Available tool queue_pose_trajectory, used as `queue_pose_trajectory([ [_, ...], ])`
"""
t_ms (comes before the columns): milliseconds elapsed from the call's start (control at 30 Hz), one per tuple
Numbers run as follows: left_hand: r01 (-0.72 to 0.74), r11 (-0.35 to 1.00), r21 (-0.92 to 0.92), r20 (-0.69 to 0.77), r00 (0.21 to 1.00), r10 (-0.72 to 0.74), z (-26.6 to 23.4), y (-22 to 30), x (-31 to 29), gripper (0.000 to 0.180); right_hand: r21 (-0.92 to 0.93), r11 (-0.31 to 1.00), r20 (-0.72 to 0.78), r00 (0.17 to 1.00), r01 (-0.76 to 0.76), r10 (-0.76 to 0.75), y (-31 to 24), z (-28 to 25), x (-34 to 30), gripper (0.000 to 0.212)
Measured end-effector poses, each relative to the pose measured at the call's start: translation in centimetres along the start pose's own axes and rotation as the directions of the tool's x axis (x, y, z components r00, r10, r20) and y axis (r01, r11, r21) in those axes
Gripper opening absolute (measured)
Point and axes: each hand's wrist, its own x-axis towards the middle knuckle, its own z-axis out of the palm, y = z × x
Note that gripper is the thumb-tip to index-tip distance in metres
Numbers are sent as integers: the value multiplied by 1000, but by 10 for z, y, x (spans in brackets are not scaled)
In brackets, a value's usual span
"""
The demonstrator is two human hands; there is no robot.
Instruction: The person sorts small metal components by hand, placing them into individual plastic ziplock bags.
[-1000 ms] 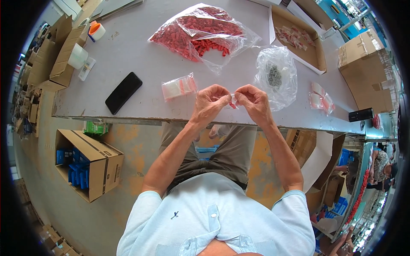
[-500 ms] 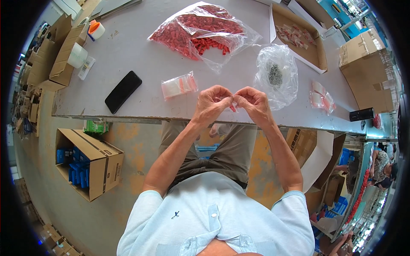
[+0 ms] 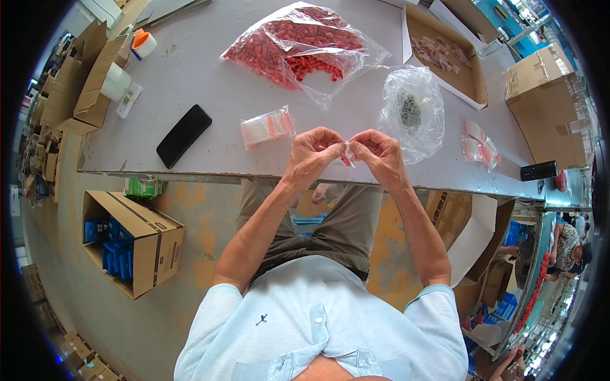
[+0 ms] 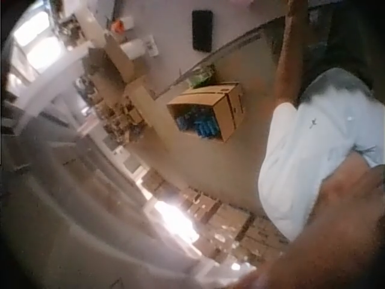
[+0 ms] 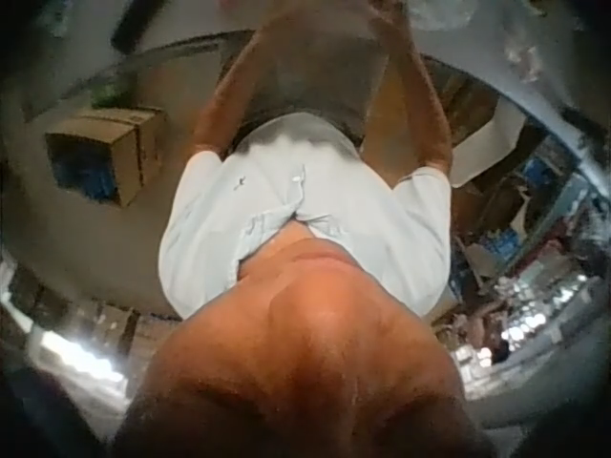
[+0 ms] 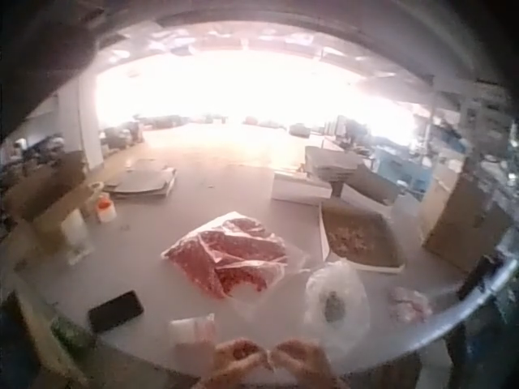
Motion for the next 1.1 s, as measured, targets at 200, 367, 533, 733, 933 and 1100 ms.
queue_pose_trajectory([
  [200,-19,998,-67,18,1000,20,0,4,-2,11,33,999,11,999,40,-40,4,3,0,14],
  [367,-38,999,-23,-3,999,38,1,7,-2,11,-104,983,-87,983,150,-159,10,9,1,8],
  [533,-49,996,-77,10,999,50,3,12,-5,13,-66,989,-89,986,133,-138,9,11,-1,8],
  [733,-57,997,45,39,998,56,-7,-1,0,13,-2,999,-26,999,44,-44,1,13,-2,10],
  [933,-36,999,39,-1,999,36,-5,5,-6,12,77,996,-38,998,53,-50,6,11,-3,9],
  [1100,-21,1000,-7,-70,997,21,-17,11,-10,11,100,993,-52,997,66,-61,6,10,-3,9],
])
